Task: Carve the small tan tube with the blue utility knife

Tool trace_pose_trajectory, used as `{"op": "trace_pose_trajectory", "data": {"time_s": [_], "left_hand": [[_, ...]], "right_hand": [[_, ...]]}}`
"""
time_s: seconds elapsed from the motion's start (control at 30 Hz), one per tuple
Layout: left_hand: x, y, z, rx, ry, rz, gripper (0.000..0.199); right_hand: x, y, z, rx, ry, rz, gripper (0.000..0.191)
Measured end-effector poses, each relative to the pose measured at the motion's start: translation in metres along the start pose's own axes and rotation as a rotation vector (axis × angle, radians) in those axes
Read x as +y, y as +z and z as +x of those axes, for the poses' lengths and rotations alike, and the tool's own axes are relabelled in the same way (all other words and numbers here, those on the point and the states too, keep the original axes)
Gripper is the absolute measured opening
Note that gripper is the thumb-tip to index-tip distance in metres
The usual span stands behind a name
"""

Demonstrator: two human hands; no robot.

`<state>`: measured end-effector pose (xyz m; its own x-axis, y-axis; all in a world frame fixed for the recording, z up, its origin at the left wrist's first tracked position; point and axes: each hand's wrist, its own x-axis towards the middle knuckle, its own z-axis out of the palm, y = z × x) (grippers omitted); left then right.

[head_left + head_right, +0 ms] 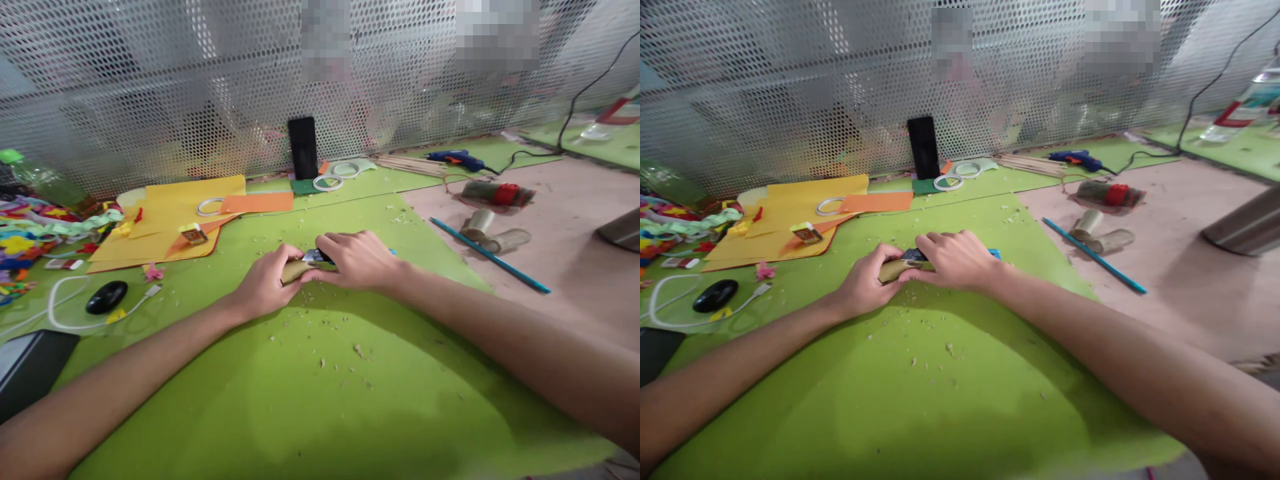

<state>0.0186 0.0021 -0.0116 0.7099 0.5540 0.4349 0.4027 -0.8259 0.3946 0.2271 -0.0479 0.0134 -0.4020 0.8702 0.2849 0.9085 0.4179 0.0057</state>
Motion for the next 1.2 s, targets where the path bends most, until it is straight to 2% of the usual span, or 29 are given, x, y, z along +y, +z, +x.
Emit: {"op": "trace_pose_trajectory", "data": {"time_s": [0.4,0.8,1.0,1.2], "left_hand": [[0.0003,0.0040,-0.0031,0.083,0.036,0.140,0.037],[-0.0021,0.0051,-0.0049,0.118,0.031,0.135,0.035],[0.0002,0.0038,-0.0042,0.102,0.009,0.117,0.035],[0.0023,-0.0001,-0.0024,0.010,-0.001,0.035,0.033]], "right_hand": [[-0.0045,0.0013,0.0006,0.003,-0.046,-0.040,0.067],[-0.0049,0.0052,0.0017,0.009,-0.002,-0.036,0.071],[-0.0051,0.0031,0.0006,0.000,0.003,-0.030,0.071],[-0.0049,-0.0006,0.0005,-0.013,-0.056,-0.043,0.070]]}}
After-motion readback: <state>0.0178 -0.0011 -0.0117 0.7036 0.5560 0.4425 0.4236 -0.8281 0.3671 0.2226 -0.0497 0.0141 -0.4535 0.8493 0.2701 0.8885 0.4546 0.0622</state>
